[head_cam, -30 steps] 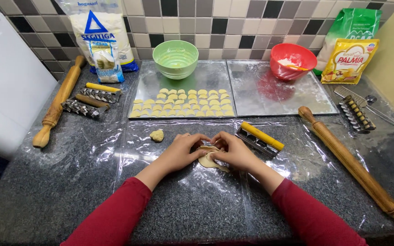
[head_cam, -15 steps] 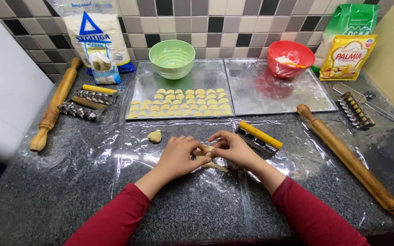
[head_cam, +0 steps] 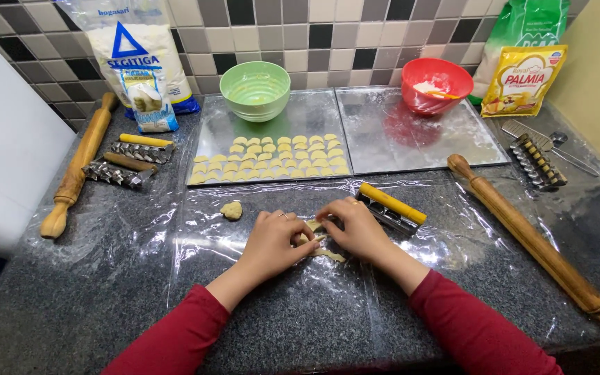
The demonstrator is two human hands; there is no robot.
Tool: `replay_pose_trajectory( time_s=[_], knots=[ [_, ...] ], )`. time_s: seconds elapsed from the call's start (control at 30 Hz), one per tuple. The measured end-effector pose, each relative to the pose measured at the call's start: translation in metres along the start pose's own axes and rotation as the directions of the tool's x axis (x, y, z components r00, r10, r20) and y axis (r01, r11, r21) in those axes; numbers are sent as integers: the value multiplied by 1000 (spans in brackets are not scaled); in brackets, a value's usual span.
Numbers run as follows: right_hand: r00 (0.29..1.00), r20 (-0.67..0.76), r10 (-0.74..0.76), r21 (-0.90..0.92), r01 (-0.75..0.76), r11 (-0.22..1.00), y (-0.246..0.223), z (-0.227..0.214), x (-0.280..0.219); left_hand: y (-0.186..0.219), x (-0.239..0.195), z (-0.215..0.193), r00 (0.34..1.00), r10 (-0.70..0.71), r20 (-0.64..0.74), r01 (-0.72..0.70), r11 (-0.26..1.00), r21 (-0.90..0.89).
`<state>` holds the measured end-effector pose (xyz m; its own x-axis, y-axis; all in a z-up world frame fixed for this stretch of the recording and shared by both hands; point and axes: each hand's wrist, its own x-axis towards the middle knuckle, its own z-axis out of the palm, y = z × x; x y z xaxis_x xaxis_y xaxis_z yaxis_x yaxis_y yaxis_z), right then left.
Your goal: Shaping small pieces of dough into crescents and placing them on a baking tray
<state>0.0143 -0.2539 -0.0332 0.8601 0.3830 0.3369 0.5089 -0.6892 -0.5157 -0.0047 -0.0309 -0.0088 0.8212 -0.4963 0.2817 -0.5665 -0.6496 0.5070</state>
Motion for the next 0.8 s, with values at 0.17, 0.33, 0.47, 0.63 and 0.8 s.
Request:
replay_pose_trajectory(
  time_s=[0.17,0.33,0.47,0.63,0.8],
  knots=[
    [988,14,-153,141,149,979,-21,-16,-4,-2,-1,0,1000,11,-8,-11,1000,7],
    [989,109,-104,163,85,983,-20,-10,-8,1,-1,-8,999,-24,41,22,999,43],
    [993,107,-44,229,19,973,-14,-8,-8,2,-2,-10,991,-87,100,84,996,30],
    [994,111,-15,250,-13,968,-6,-8,-9,6,-3,-11,987,-109,119,107,994,22],
    [954,147,261,278,-293,915,-4,-10,-8,6,-4,-12,990,-99,104,98,995,8]
  ],
)
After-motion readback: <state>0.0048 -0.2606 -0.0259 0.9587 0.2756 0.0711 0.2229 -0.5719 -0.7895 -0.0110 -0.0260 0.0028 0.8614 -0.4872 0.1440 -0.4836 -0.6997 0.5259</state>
